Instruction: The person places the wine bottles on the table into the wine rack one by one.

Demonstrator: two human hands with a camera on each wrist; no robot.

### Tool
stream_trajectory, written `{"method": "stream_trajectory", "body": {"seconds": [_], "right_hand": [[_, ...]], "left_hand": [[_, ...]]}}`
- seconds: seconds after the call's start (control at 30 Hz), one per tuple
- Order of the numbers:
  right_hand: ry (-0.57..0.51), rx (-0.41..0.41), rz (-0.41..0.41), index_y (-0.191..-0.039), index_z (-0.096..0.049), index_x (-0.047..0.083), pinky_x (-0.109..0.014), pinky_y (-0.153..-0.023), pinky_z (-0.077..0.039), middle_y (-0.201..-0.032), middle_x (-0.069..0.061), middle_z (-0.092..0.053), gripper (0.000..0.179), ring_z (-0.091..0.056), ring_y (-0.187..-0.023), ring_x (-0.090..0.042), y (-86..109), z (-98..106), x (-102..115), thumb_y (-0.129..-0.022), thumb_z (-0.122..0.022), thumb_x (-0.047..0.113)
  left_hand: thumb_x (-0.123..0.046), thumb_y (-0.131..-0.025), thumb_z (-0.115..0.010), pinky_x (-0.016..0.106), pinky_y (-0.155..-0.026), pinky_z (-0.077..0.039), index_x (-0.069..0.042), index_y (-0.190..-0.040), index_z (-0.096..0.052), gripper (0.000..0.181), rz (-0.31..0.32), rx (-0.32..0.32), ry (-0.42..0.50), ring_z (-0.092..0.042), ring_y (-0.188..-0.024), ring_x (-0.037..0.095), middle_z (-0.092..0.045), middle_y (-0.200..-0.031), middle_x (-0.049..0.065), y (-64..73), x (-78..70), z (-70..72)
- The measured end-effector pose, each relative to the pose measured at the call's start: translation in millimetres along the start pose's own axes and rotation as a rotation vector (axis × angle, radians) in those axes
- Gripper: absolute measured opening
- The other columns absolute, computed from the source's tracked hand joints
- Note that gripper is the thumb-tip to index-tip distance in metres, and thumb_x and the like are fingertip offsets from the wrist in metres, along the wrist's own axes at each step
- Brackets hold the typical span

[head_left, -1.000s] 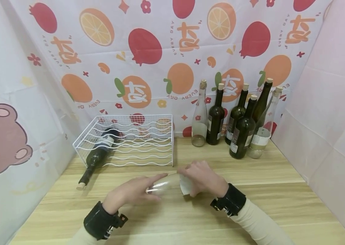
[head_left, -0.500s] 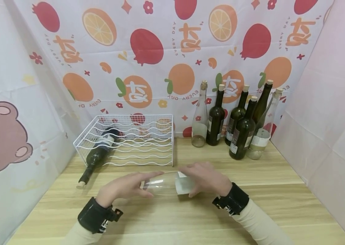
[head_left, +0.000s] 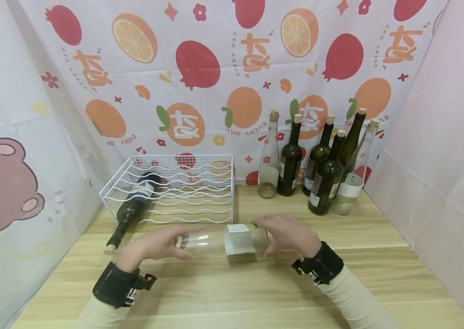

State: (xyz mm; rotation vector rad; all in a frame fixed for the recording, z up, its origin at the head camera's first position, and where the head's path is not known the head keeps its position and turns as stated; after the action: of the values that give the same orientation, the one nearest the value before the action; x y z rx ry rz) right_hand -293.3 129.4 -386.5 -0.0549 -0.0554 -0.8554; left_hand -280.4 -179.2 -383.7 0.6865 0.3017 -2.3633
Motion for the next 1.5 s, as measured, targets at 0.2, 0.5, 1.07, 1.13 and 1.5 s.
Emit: {"method": "stream_trajectory", "body": {"seconds": [0.2,0.5,1.07,1.13,1.5], "right_hand": [[-0.007,0.018,-0.033,-0.146,-0.054,0.016,-0.050,-0.094,-0.057,-0.131,-0.008,-0.071,0.095,-0.069,-0.114,-0.029,-0.4,-2.8,-3.5,-0.066,-0.096,0.043],[0.010,0.098,-0.075,-0.138,-0.064,0.012,-0.046,-0.088,-0.058,-0.118,-0.008,-0.075,0.085,-0.070,-0.104,-0.027,-0.6,-6.5,-6.9,-0.067,-0.095,0.047],[-0.052,0.156,-0.103,-0.139,-0.063,0.014,-0.052,-0.100,-0.053,-0.135,-0.005,-0.070,0.083,-0.066,-0.121,-0.027,0.0,-7.9,-7.9,-0.069,-0.095,0.043],[-0.058,0.158,-0.104,-0.139,-0.063,0.014,-0.054,-0.100,-0.053,-0.136,-0.005,-0.069,0.082,-0.065,-0.122,-0.028,0.9,-7.9,-7.5,-0.069,-0.095,0.043],[-0.070,0.165,-0.086,-0.140,-0.062,0.015,-0.057,-0.101,-0.051,-0.136,-0.004,-0.069,0.080,-0.065,-0.122,-0.028,2.9,-8.3,-4.9,-0.071,-0.094,0.042]], "left_hand": [[-0.029,-0.089,-0.080,0.020,-0.063,-0.045,-0.010,-0.156,-0.045,0.078,-0.002,-0.026,-0.013,-0.053,-0.074,0.002,-0.060,-0.090,-0.004,6.5,2.6,7.4],[-0.025,-0.089,-0.081,0.021,-0.059,-0.044,-0.004,-0.153,-0.047,0.076,0.034,-0.032,0.030,-0.048,-0.071,0.002,-0.058,-0.082,0.006,15.1,13.4,12.5],[-0.034,-0.087,-0.081,0.024,-0.066,-0.048,-0.006,-0.154,-0.047,0.080,0.123,-0.101,0.011,-0.050,-0.068,0.005,-0.062,-0.139,0.021,42.5,32.7,38.8],[-0.035,-0.087,-0.081,0.024,-0.066,-0.047,-0.007,-0.155,-0.046,0.082,0.151,-0.104,0.007,-0.050,-0.070,0.006,-0.067,-0.124,0.018,44.4,35.0,40.4],[-0.036,-0.090,-0.078,0.023,-0.065,-0.044,-0.008,-0.157,-0.041,0.082,0.225,-0.133,-0.067,-0.049,-0.072,0.005,-0.056,-0.087,-0.002,44.9,45.2,40.5]]}}
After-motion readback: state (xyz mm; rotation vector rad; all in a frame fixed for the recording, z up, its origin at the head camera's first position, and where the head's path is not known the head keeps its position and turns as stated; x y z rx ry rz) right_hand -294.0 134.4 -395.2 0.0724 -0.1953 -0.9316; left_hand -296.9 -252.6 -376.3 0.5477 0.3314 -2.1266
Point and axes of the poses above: each hand's wrist, its own y-axis away from the middle knuckle, its own z-axis out of the back of the hand, x = y × z, the point moved 4 cm from there along -y, towards the middle knuckle
